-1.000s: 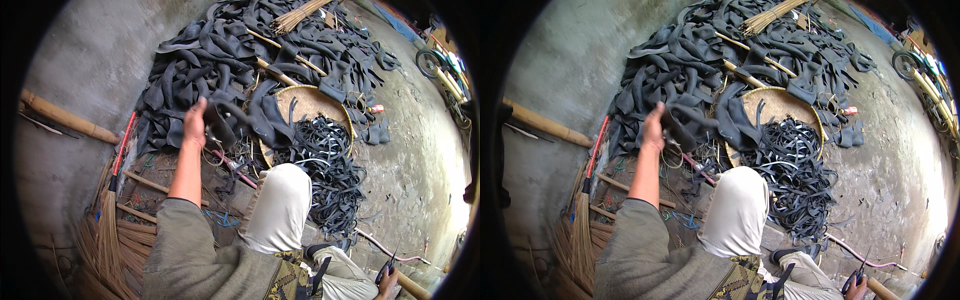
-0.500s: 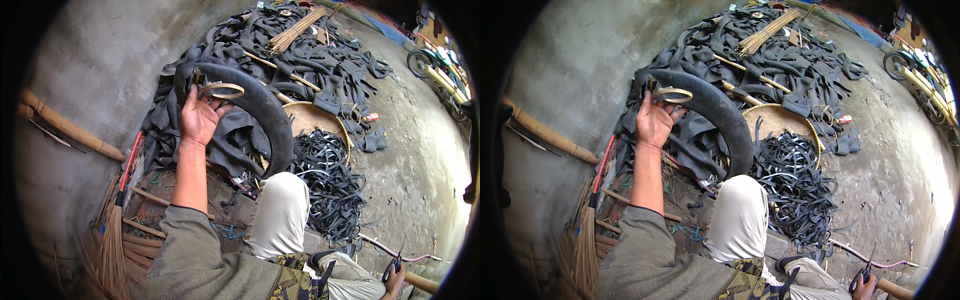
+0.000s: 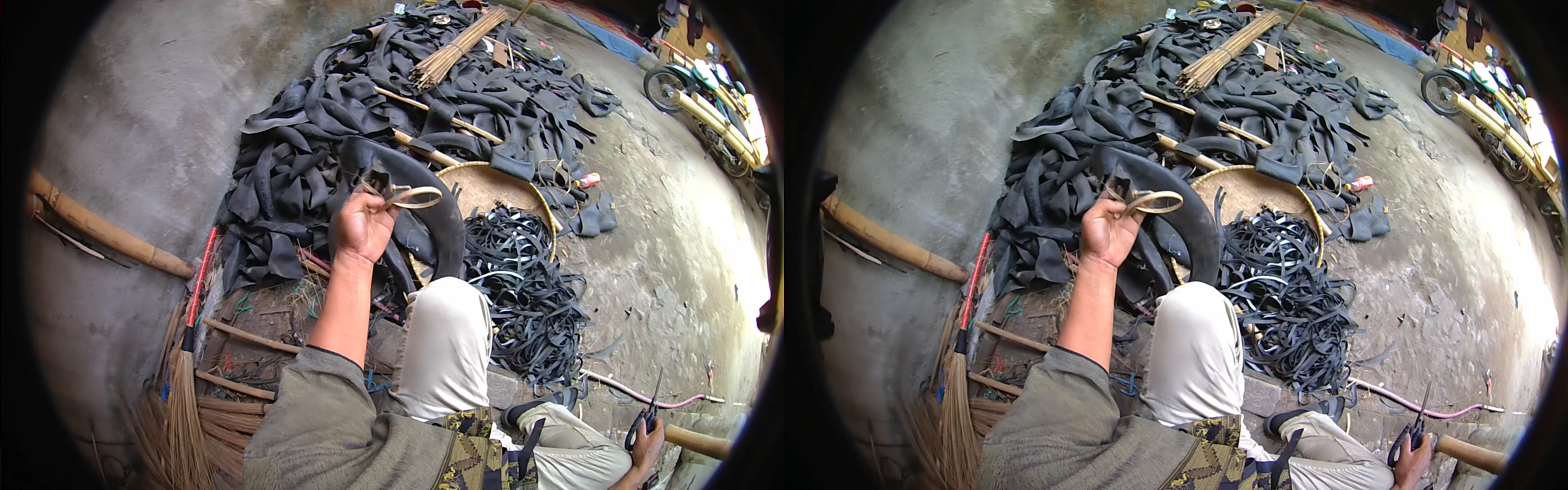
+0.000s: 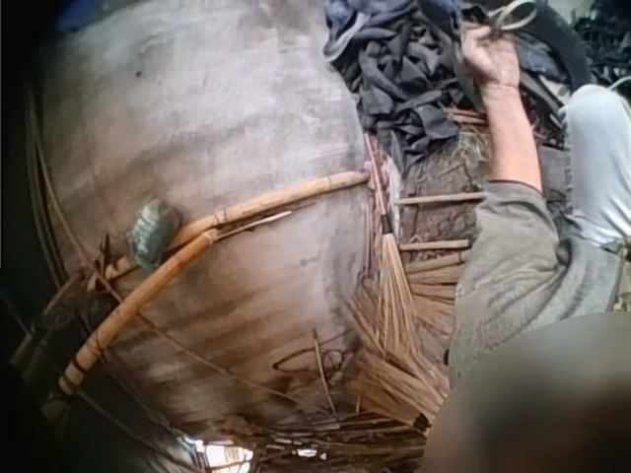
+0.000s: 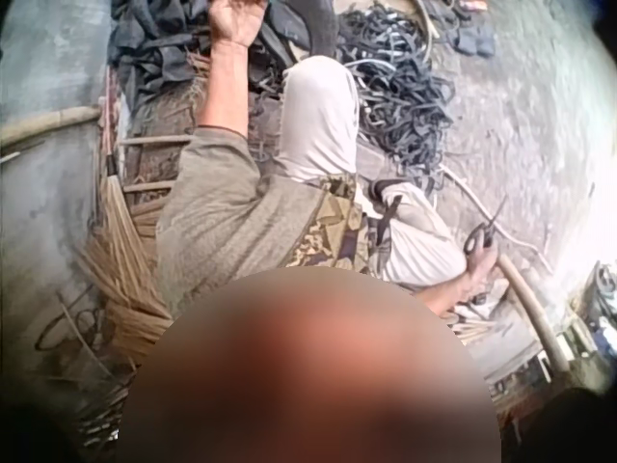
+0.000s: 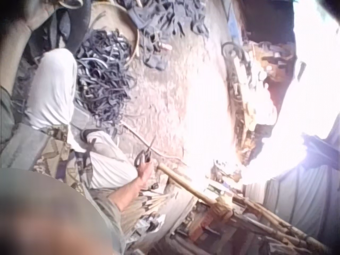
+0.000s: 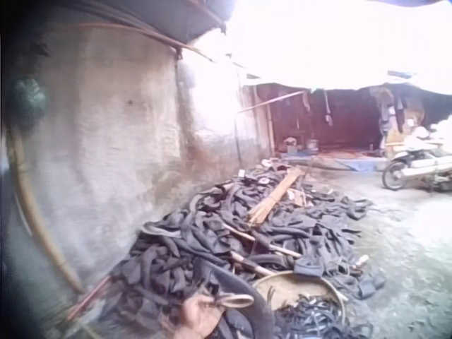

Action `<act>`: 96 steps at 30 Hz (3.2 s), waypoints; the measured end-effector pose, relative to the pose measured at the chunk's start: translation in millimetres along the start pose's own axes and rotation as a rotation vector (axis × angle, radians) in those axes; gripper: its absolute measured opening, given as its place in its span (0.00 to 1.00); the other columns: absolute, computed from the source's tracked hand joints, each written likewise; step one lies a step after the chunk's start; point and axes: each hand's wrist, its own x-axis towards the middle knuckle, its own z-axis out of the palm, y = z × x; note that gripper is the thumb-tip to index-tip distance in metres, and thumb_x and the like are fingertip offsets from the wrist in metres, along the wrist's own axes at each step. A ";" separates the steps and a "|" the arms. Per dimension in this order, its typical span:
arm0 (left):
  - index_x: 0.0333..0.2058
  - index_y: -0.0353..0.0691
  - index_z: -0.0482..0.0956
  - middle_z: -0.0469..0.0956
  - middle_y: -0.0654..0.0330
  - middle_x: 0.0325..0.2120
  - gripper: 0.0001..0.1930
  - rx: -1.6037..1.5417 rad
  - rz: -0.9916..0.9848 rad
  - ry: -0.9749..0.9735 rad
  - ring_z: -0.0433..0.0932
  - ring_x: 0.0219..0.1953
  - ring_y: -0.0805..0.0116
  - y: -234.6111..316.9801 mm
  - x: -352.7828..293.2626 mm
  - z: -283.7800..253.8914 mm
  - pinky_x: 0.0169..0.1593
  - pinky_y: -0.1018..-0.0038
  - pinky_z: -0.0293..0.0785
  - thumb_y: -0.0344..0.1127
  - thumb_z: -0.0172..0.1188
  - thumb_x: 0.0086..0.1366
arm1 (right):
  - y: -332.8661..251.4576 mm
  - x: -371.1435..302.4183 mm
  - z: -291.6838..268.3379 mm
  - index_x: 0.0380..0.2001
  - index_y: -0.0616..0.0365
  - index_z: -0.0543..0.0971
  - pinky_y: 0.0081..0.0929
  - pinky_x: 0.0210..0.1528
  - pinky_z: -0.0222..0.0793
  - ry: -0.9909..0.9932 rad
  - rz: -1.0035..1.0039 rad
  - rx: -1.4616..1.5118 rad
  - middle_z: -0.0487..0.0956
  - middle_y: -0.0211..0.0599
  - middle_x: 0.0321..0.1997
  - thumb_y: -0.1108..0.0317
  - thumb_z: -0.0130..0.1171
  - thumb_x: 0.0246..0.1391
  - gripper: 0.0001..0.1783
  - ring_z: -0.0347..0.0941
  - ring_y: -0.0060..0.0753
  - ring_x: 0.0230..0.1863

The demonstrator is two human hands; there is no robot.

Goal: The person sits on the ground and uses a knife to cut a piece of black rubber into thin strips. They hold the rubber with one hand and cut with the other, repeatedly adjusting the piece as they work. Cut strips accumulate in a pile on the floor.

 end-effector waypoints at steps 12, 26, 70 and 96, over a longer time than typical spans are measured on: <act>0.44 0.36 0.80 0.81 0.51 0.49 0.11 -0.105 -0.200 -0.040 0.80 0.51 0.56 -59.2 1.6 -7.5 0.57 0.53 0.74 0.34 0.51 0.71 | -34.2 3.7 -5.8 0.40 0.65 0.76 0.39 0.41 0.69 0.109 -0.098 -0.001 0.76 0.48 0.31 0.68 0.65 0.57 0.13 0.73 0.46 0.34; 0.39 0.49 0.77 0.84 0.61 0.32 0.15 0.317 -0.547 0.155 0.82 0.32 0.69 -96.5 12.5 15.0 0.42 0.70 0.76 0.53 0.63 0.70 | -137.7 -6.4 -23.2 0.45 0.65 0.77 0.34 0.41 0.70 0.099 -0.112 0.141 0.78 0.44 0.32 0.68 0.66 0.53 0.17 0.73 0.39 0.33; 0.40 0.44 0.83 0.84 0.68 0.36 0.09 0.353 -0.391 0.219 0.77 0.37 0.79 -283.7 -56.1 116.4 0.45 0.77 0.72 0.41 0.68 0.68 | -277.5 -13.5 131.9 0.44 0.59 0.75 0.23 0.39 0.76 -0.943 0.051 1.516 0.74 0.28 0.32 0.37 0.58 0.64 0.31 0.73 0.21 0.32; 0.42 0.39 0.79 0.82 0.65 0.36 0.07 0.659 -0.445 -0.210 0.77 0.38 0.78 -221.6 -138.8 182.1 0.45 0.77 0.73 0.36 0.59 0.74 | -284.1 7.8 102.3 0.39 0.53 0.72 0.23 0.35 0.70 -0.784 -0.320 1.558 0.71 0.26 0.31 0.21 0.50 0.55 0.40 0.69 0.19 0.32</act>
